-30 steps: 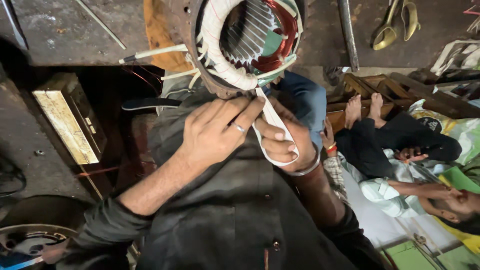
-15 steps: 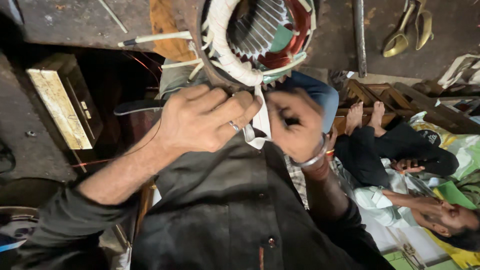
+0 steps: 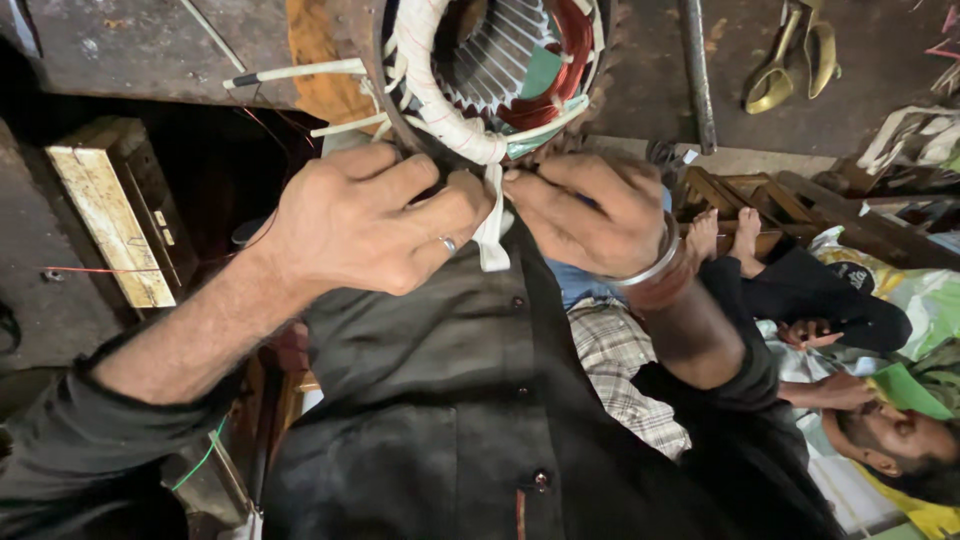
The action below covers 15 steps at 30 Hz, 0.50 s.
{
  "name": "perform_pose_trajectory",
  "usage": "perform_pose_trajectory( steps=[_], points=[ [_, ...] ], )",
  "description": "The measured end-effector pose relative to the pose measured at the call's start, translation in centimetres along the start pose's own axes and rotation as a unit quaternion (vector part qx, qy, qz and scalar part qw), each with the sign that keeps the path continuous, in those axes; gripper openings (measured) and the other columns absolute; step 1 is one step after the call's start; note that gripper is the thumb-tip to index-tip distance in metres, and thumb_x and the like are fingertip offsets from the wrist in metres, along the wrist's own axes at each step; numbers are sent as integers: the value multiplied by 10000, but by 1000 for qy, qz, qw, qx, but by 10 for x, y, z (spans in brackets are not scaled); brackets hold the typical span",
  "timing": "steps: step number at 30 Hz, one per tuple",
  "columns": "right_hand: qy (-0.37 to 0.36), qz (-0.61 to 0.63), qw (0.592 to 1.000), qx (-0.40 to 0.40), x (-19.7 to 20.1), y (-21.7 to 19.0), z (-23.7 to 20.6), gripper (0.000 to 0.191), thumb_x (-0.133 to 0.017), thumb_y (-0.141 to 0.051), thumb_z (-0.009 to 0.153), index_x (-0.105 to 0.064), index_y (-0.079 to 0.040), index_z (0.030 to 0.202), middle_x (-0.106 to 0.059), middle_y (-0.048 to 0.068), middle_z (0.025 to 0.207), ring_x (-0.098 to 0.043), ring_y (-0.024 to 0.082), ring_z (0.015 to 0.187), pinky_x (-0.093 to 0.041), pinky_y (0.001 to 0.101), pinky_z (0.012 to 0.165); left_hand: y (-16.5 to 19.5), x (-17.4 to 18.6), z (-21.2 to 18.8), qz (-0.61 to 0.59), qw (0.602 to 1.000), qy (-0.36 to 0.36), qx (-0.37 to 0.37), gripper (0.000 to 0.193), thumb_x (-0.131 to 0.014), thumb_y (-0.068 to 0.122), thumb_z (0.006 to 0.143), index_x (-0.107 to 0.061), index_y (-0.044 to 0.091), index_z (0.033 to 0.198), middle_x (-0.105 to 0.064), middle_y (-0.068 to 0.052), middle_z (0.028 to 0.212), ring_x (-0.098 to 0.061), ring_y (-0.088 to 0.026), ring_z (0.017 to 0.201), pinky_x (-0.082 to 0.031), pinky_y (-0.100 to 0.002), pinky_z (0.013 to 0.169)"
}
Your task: The person wraps white insulating tape around the copper windings of a motor stator. They repeatedly pull tape from a roll, wrap it around the stator, and tear off pieces by hand to cover the windings.
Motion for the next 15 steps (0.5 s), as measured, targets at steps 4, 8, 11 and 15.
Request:
perform_pose_trajectory(
  steps=[4, 8, 11, 15],
  points=[
    [11, 1, 1000, 1, -3, 0, 4, 391, -901, -6, 884, -751, -105, 1231, -626, 29, 998, -663, 218, 787, -552, 350, 699, -5, 6, 3, 6, 999, 31, 4, 306, -698, 217, 641, -731, 71, 909, -588, 62, 907, -543, -105, 734, -424, -258, 578],
    [-27, 8, 999, 40, -3, 3, 4, 394, -903, -1, 859, -775, -105, 1217, -625, 36, 969, -625, 207, 728, -516, 345, 651, -3, 0, 2, 27, 999, 0, -31, 229, -726, 192, 765, -710, 87, 968, -619, 56, 1045, -549, -116, 823, -409, -270, 629],
    [-7, 7, 1000, 16, -5, 6, -3, 376, -884, -13, 872, -759, -98, 1216, -627, 40, 1007, -658, 216, 791, -546, 346, 700, -7, -1, 1, 47, 999, -8, -14, 190, -738, 190, 839, -708, 107, 1006, -604, 52, 1031, -559, -112, 851, -437, -259, 661],
    [67, 3, 997, -38, -14, 7, -19, 362, -878, 8, 781, -782, -96, 1114, -640, 20, 949, -660, 214, 763, -551, 363, 679, -13, 1, 1, 25, 999, -14, 26, 178, -727, 225, 898, -687, 155, 1057, -626, 28, 1083, -585, -132, 893, -459, -264, 693]
  ],
)
Point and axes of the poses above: each hand's wrist, its own z-axis towards the middle knuckle, its own x-axis out of the back of the hand, y = z × x, the point moved 7 cm from there along z, towards the middle knuckle
